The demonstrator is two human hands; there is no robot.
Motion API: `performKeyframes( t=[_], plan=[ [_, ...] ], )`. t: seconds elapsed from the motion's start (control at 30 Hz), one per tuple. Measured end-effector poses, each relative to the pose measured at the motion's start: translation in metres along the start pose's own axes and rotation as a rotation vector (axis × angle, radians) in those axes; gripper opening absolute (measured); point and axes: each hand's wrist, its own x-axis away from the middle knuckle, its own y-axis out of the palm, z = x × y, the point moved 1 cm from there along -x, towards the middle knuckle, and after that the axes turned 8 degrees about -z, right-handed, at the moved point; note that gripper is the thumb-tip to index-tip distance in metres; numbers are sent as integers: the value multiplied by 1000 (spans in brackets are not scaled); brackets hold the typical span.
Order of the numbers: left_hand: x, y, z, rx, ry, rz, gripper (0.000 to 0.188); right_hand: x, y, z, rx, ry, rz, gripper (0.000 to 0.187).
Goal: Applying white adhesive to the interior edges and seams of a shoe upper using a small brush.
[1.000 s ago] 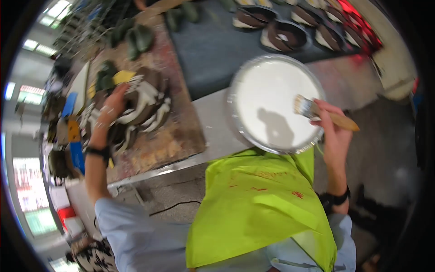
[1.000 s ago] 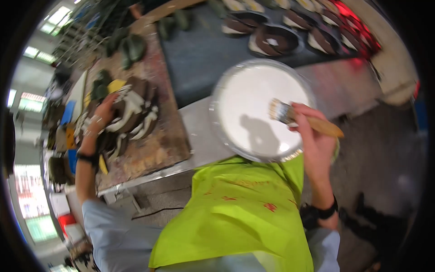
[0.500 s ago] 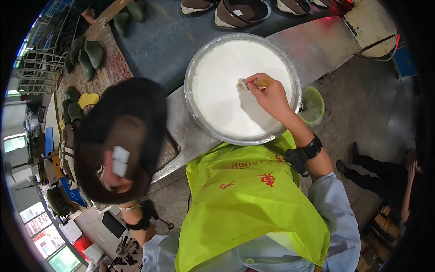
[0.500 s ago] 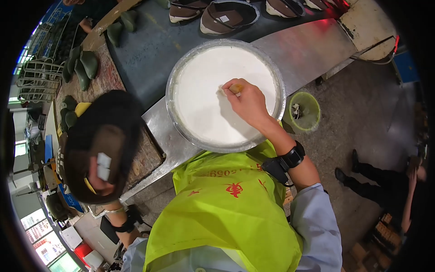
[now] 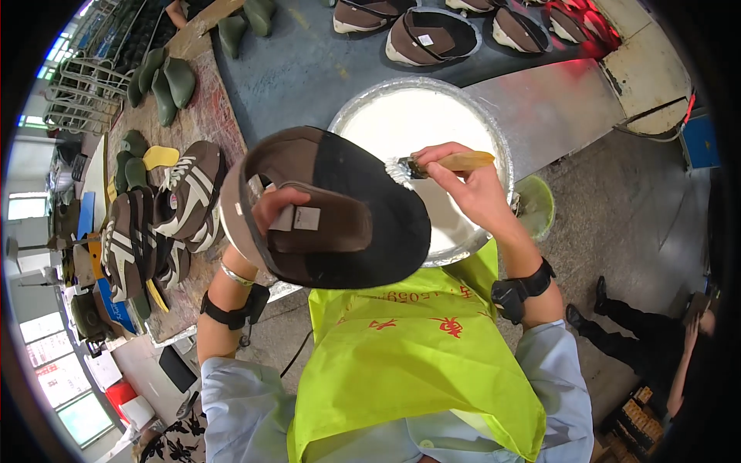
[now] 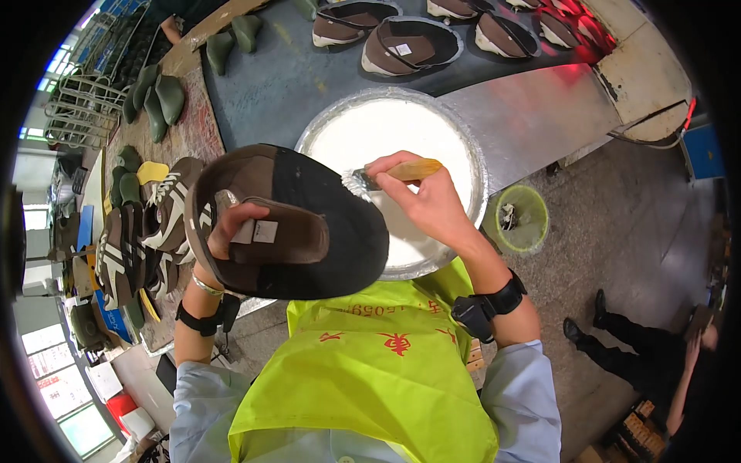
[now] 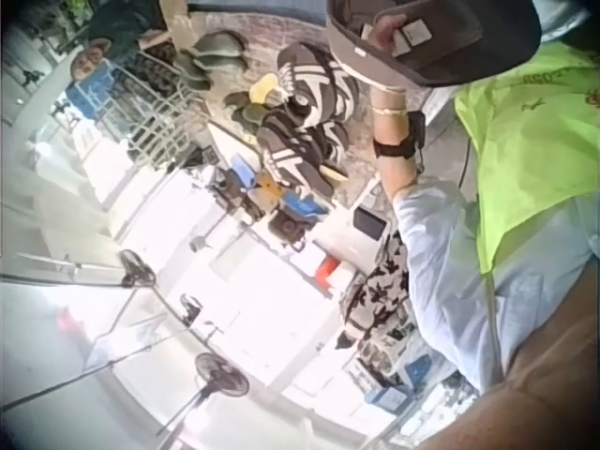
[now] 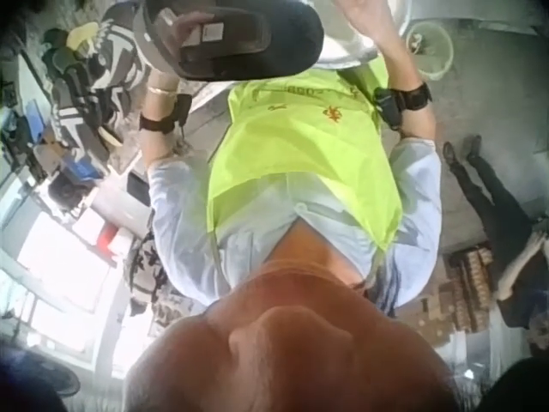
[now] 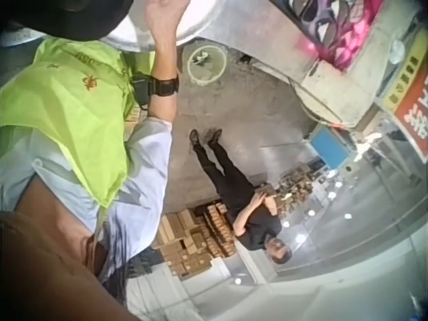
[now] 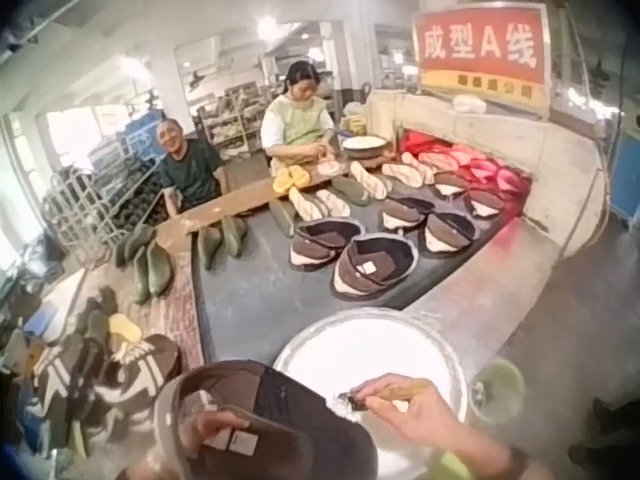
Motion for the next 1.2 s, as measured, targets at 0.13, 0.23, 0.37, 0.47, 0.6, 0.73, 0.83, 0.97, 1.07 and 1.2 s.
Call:
performKeyframes(
  t=[0.13, 0.23, 0.37, 0.47, 0.6, 0.73, 0.83, 0.97, 1.07, 1.2],
  plan=[
    [-17, 25, 17, -630, 364, -171, 35, -13, 5, -7, 7, -66, -25, 13],
    [-25, 25, 13, -713, 222, -300, 28, -21, 4, -13, 92, -238, -17, 12],
    [-32, 4, 6, -576, 195, -324, 26, -13, -10, -15, 278, -194, -80, 11],
    [-26, -8, 8, -536, 125, -239, 36, 3, -16, -5, 275, -21, -56, 11],
    [-12, -9, 17, -849, 224, 269, 26, 18, -9, 13, 217, 64, 82, 13],
    [-3, -7, 23, -845, 231, 412, 25, 15, 6, 13, 381, 156, 195, 11],
    [-9, -8, 21, -614, 117, 269, 31, 3, 1, -13, 581, -166, 210, 12],
    [-19, 4, 12, -155, 5, 184, 36, -21, 7, -46, 627, -488, 103, 16],
    [-24, 12, 12, -337, 198, 169, 23, -29, 12, -54, 515, -586, 6, 15],
    [-21, 8, 25, -320, 36, 108, 29, -25, -1, -40, 702, -385, -56, 12]
  ],
)
